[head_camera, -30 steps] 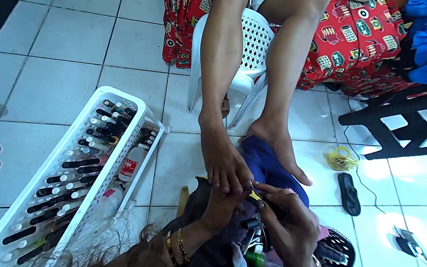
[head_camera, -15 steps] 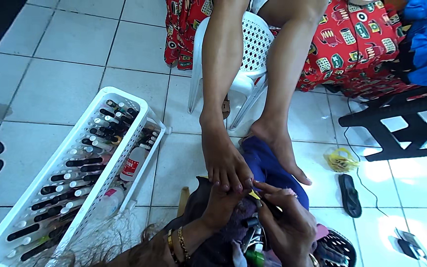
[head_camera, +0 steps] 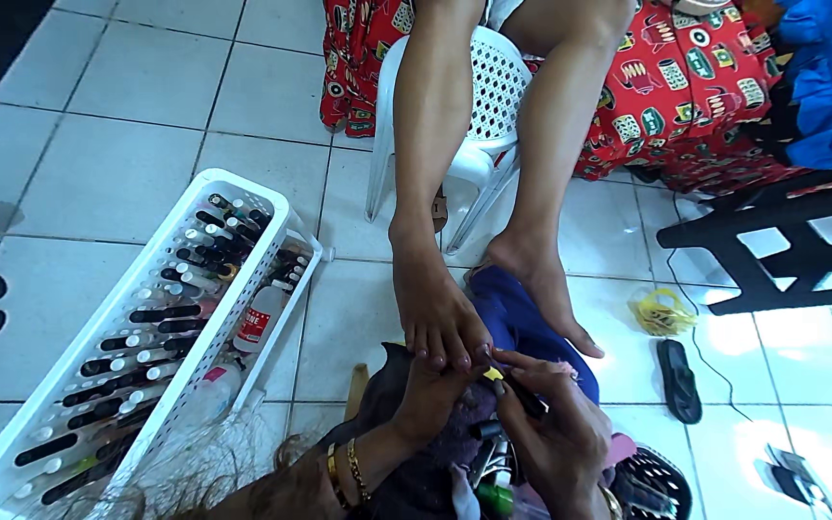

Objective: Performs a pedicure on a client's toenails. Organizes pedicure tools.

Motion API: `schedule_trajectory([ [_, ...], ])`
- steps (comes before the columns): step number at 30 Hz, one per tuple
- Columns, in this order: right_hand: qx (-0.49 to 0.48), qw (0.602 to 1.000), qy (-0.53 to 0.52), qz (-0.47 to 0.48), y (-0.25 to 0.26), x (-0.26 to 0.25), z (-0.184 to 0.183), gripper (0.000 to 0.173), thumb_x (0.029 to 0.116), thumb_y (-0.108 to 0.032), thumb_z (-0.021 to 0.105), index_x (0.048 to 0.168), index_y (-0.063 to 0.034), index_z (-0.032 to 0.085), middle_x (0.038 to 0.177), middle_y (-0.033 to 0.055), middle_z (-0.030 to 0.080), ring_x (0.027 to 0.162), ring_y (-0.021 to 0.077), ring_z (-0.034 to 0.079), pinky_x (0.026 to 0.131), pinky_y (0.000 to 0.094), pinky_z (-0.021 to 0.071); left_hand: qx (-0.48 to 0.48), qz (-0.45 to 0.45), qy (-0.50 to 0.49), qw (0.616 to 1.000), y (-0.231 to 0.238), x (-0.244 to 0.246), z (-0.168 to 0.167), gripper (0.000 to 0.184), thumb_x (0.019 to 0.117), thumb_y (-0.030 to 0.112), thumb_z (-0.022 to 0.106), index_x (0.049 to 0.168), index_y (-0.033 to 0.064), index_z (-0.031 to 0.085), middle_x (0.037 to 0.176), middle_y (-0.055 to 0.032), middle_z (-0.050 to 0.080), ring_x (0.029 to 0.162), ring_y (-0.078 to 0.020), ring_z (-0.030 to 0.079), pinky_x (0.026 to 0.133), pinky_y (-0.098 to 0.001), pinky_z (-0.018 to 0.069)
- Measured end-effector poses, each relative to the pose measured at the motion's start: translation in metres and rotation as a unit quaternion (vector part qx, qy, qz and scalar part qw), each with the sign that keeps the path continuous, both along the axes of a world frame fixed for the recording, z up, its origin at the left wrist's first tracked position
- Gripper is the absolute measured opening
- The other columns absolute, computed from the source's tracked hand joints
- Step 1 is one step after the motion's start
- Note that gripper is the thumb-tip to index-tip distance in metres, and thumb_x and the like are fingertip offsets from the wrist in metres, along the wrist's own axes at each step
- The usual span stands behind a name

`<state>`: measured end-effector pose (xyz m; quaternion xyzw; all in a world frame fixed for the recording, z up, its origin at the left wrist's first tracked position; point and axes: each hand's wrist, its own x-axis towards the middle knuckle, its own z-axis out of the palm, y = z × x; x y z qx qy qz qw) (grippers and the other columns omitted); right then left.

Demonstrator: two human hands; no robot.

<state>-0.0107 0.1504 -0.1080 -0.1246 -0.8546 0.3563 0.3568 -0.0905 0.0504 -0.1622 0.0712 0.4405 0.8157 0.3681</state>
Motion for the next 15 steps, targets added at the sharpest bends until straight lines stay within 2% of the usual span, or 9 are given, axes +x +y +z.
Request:
schedule_trajectory([
  [10, -0.005, 1.0, -0.016, 0.01, -0.0021, 0.0086, 0.0026, 0.012, 0.0932, -0.017, 0.064, 0.091, -0.0067, 0.057, 0.105, 0.0084, 0.076, 0.093, 0.003, 0.072, 0.077, 0.0133, 0.0553, 0.009, -0.003, -0.006, 1.0, -0.0008, -0.0006, -0.0007, 0.008, 0.092, 0.006, 0.072, 0.094, 0.0137, 0.073, 0.079, 0.01, 0.069, 0.062, 0.0042, 0.059, 0.058, -0.0139, 0.0512],
  [15, -0.034, 0.999, 0.008, 0.01, -0.0015, 0.0044, 0.0029, 0.009, 0.0932, -0.014, 0.064, 0.098, -0.0091, 0.059, 0.099, 0.003, 0.076, 0.097, 0.0022, 0.072, 0.079, 0.0136, 0.057, 0.006, 0.0, -0.003, 1.0, -0.0006, -0.0002, -0.0002, 0.008, 0.0908, 0.005, 0.073, 0.094, 0.0133, 0.073, 0.079, 0.0096, 0.069, 0.061, 0.0049, 0.059, 0.056, -0.0128, 0.0504],
])
